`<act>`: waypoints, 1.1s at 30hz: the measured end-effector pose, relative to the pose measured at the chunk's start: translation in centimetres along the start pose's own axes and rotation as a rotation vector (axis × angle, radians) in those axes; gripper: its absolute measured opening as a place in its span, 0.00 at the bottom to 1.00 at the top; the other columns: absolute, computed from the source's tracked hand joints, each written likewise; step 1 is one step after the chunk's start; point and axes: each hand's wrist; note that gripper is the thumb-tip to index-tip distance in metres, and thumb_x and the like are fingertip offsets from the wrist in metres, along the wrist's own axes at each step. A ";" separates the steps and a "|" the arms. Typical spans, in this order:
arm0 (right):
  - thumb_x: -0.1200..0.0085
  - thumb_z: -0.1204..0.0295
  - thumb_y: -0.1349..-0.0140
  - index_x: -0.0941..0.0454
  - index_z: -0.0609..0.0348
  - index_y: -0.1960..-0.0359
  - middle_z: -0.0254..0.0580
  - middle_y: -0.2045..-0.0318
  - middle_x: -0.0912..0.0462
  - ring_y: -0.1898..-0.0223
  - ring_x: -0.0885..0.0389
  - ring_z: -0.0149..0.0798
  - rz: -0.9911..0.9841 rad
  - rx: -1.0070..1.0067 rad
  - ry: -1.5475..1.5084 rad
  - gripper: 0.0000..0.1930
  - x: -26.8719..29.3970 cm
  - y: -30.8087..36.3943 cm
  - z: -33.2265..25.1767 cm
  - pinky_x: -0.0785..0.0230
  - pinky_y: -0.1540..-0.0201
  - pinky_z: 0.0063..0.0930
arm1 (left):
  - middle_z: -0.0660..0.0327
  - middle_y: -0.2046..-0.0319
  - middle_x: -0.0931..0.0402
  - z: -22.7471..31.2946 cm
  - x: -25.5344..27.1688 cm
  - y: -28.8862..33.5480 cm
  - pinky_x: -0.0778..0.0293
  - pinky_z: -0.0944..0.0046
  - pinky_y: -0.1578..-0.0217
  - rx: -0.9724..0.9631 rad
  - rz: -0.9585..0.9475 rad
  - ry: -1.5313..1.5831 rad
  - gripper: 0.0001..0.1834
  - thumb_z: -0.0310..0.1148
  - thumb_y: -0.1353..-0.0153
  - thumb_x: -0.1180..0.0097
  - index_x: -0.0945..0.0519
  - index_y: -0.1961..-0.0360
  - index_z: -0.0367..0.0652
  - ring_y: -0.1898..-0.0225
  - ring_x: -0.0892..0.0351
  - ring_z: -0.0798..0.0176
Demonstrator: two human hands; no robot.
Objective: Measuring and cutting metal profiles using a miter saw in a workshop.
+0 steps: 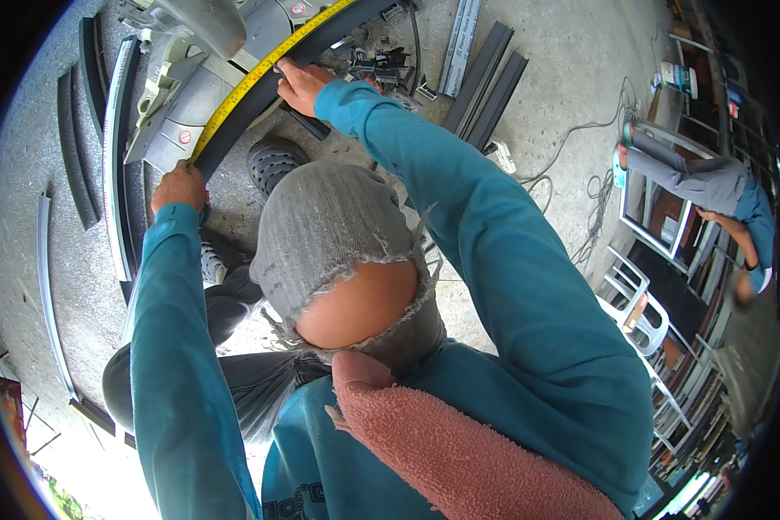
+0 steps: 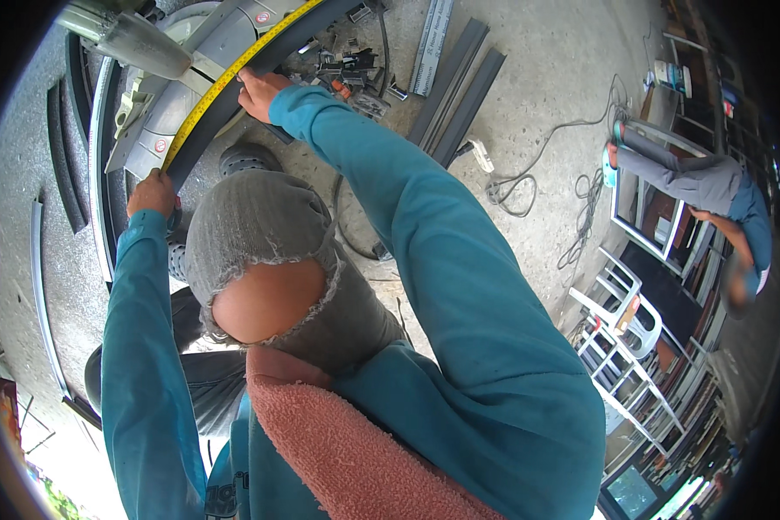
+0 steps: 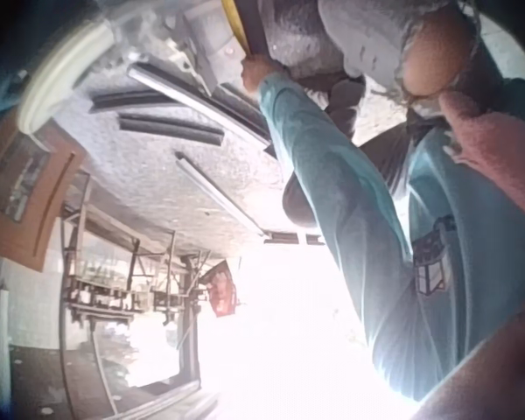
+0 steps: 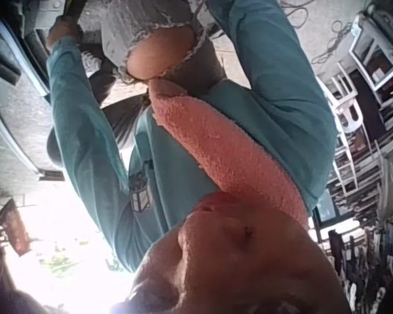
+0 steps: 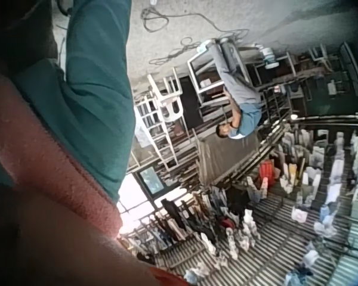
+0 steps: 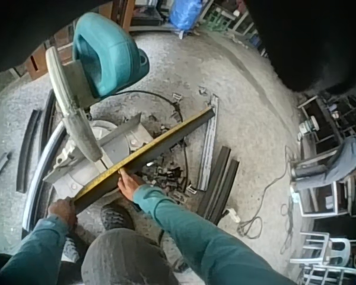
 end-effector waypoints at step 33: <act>0.57 0.63 0.41 0.35 0.61 0.50 0.54 0.60 0.21 0.62 0.23 0.60 -0.047 -0.032 -0.002 0.20 -0.4 1.9 0.8 0.31 0.56 0.49 | 0.45 0.61 0.22 0.5 0.1 0.4 0.29 0.48 0.53 0.022 0.054 0.023 0.20 0.44 0.36 0.65 0.26 0.54 0.44 0.57 0.23 0.43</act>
Point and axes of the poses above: each hand's wrist, its own y-axis away from the middle knuckle, its own x-axis out of the back of the hand, z = x × y
